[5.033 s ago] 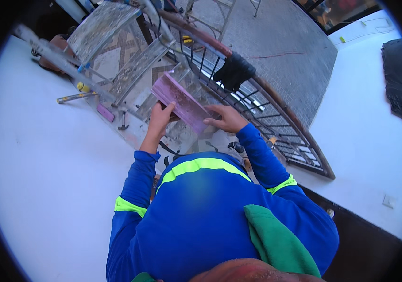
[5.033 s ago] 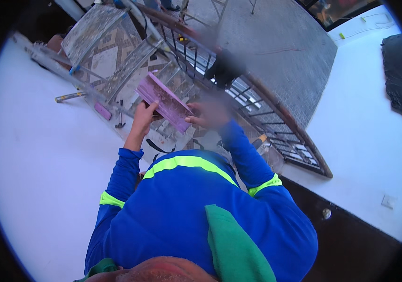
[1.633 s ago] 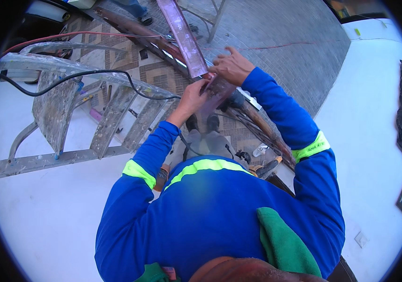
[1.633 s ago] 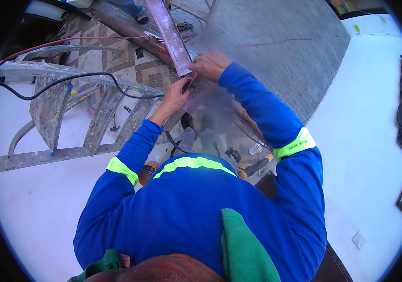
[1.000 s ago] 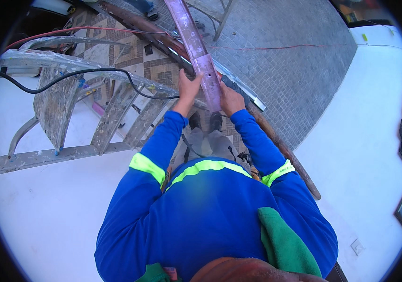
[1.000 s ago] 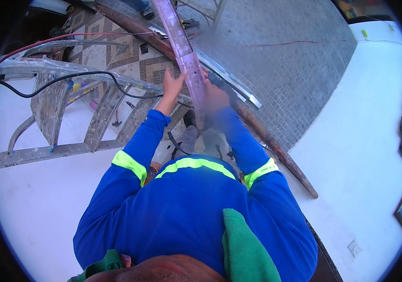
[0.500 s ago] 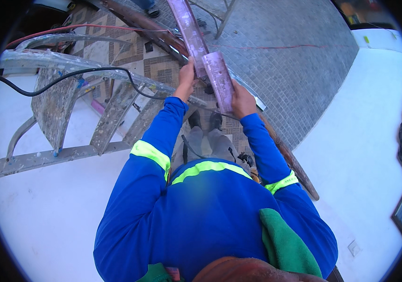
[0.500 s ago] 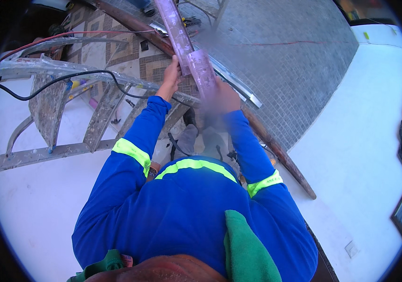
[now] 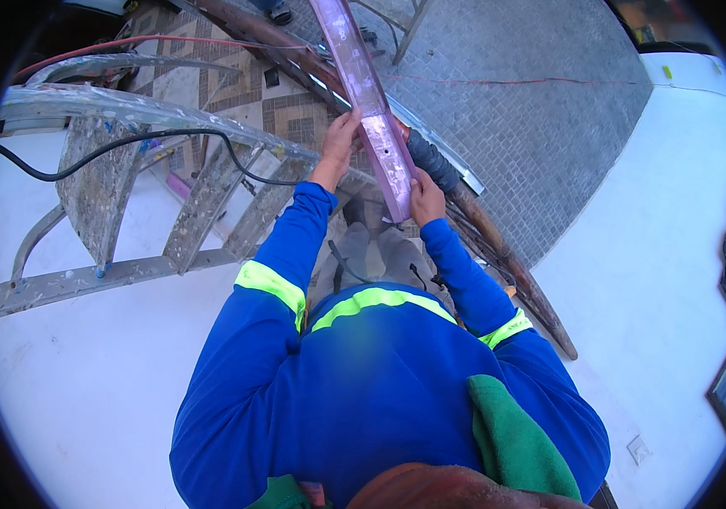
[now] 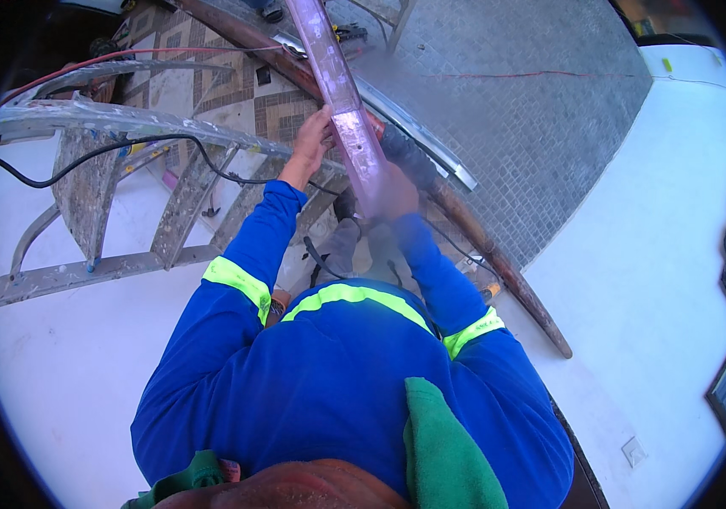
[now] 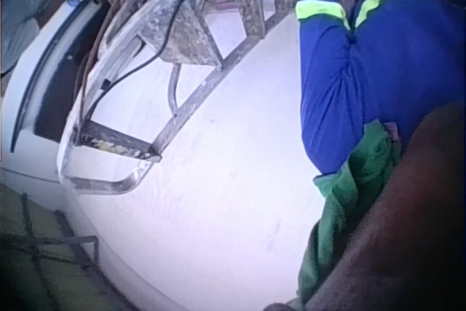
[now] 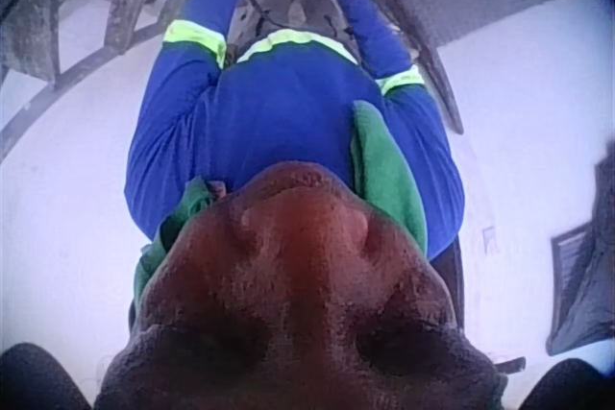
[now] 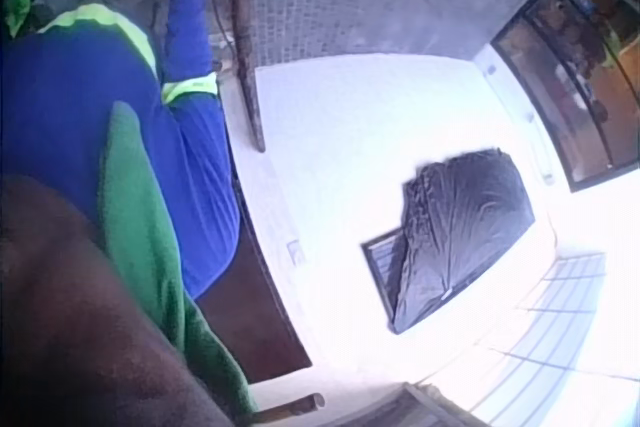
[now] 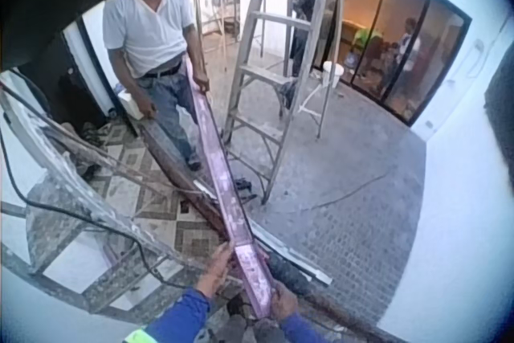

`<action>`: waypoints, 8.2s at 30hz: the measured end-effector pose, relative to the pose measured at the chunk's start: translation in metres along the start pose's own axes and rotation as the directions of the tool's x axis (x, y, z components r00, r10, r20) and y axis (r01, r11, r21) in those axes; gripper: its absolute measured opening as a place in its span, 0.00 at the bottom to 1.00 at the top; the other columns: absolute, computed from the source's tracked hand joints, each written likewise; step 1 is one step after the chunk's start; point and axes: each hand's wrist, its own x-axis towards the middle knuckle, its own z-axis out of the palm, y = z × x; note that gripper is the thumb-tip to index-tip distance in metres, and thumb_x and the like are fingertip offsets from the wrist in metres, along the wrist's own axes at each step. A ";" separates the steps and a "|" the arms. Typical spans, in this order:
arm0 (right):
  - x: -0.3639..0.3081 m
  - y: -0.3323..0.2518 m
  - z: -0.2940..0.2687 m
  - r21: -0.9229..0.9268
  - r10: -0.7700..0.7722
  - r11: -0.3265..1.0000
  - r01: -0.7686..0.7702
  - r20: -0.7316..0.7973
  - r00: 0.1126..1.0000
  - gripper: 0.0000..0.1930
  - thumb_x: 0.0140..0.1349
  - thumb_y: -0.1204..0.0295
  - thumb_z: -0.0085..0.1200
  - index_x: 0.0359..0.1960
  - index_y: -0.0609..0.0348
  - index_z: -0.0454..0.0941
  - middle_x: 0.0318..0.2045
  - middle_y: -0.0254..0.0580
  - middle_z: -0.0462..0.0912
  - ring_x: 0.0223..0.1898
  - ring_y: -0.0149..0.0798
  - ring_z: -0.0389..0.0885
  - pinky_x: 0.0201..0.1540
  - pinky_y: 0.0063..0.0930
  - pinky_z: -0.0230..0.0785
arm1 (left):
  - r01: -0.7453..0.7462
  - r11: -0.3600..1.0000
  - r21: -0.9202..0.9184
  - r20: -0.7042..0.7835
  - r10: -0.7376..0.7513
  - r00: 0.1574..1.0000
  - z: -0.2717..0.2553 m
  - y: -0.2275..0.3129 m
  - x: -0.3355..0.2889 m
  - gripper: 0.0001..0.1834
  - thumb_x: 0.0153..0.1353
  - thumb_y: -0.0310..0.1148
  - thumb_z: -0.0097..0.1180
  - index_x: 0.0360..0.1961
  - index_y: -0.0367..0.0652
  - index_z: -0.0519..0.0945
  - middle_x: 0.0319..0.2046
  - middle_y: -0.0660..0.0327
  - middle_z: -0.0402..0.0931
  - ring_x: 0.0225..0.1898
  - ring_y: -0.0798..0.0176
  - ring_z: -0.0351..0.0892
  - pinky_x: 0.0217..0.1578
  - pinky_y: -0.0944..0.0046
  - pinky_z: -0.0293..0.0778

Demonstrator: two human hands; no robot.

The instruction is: The person positions a long purple molding strip along a curved metal frame, then uses a hammer to tap it into place. They then use a power drill to fasten the strip to the frame, securing it with screws.

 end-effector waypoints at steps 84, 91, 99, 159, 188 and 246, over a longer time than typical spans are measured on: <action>-0.025 -0.016 -0.082 -0.122 0.005 0.992 0.025 0.246 0.969 0.29 0.71 0.57 0.51 0.67 0.58 0.64 0.50 0.67 0.81 0.50 0.67 0.81 0.53 0.52 0.73 | 0.168 0.913 -0.372 0.476 0.032 0.879 0.067 0.052 0.021 0.54 0.62 0.79 0.31 0.70 0.39 0.62 0.57 0.41 0.75 0.59 0.41 0.77 0.61 0.43 0.74; -0.035 -0.027 -0.082 -0.256 0.000 0.966 0.023 0.090 0.996 0.51 0.53 0.45 0.68 0.70 0.65 0.59 0.58 0.66 0.77 0.55 0.60 0.81 0.58 0.46 0.74 | 0.010 0.939 -0.343 0.283 0.093 0.955 0.080 0.025 0.018 0.51 0.66 0.76 0.28 0.65 0.37 0.67 0.54 0.44 0.77 0.55 0.46 0.80 0.59 0.45 0.76; -0.040 -0.022 -0.088 -0.086 0.011 0.996 0.007 0.196 0.980 0.48 0.56 0.49 0.67 0.70 0.65 0.59 0.56 0.67 0.78 0.55 0.60 0.81 0.58 0.46 0.74 | 0.026 0.932 -0.362 0.313 0.095 0.945 0.072 0.006 0.002 0.52 0.65 0.77 0.25 0.62 0.36 0.69 0.49 0.44 0.80 0.51 0.46 0.82 0.55 0.45 0.79; 0.011 0.063 -0.003 -0.606 -0.106 0.789 0.097 0.022 0.994 0.60 0.48 0.44 0.71 0.77 0.59 0.50 0.66 0.61 0.66 0.66 0.60 0.65 0.62 0.51 0.68 | -0.485 0.445 0.753 0.120 0.631 0.766 0.069 -0.019 -0.085 0.39 0.64 0.44 0.62 0.68 0.31 0.63 0.61 0.39 0.67 0.62 0.36 0.66 0.63 0.45 0.64; -0.181 0.176 0.171 -0.591 0.323 0.524 0.613 0.804 0.499 0.26 0.68 0.50 0.52 0.47 0.63 0.85 0.45 0.64 0.85 0.51 0.61 0.84 0.54 0.51 0.75 | 0.718 0.589 0.372 -0.560 -0.474 0.679 -0.291 -0.308 -0.436 0.51 0.62 0.70 0.52 0.58 0.22 0.75 0.52 0.35 0.80 0.56 0.39 0.80 0.57 0.50 0.73; -0.030 -0.339 0.390 -0.454 -0.272 0.841 0.294 0.115 0.955 0.53 0.62 0.24 0.37 0.73 0.59 0.57 0.68 0.53 0.64 0.67 0.47 0.67 0.69 0.47 0.60 | 0.066 0.245 0.967 -0.193 0.541 0.818 -0.960 -0.231 0.224 0.09 0.62 0.26 0.51 0.32 0.38 0.84 0.38 0.47 0.82 0.42 0.43 0.85 0.45 0.48 0.82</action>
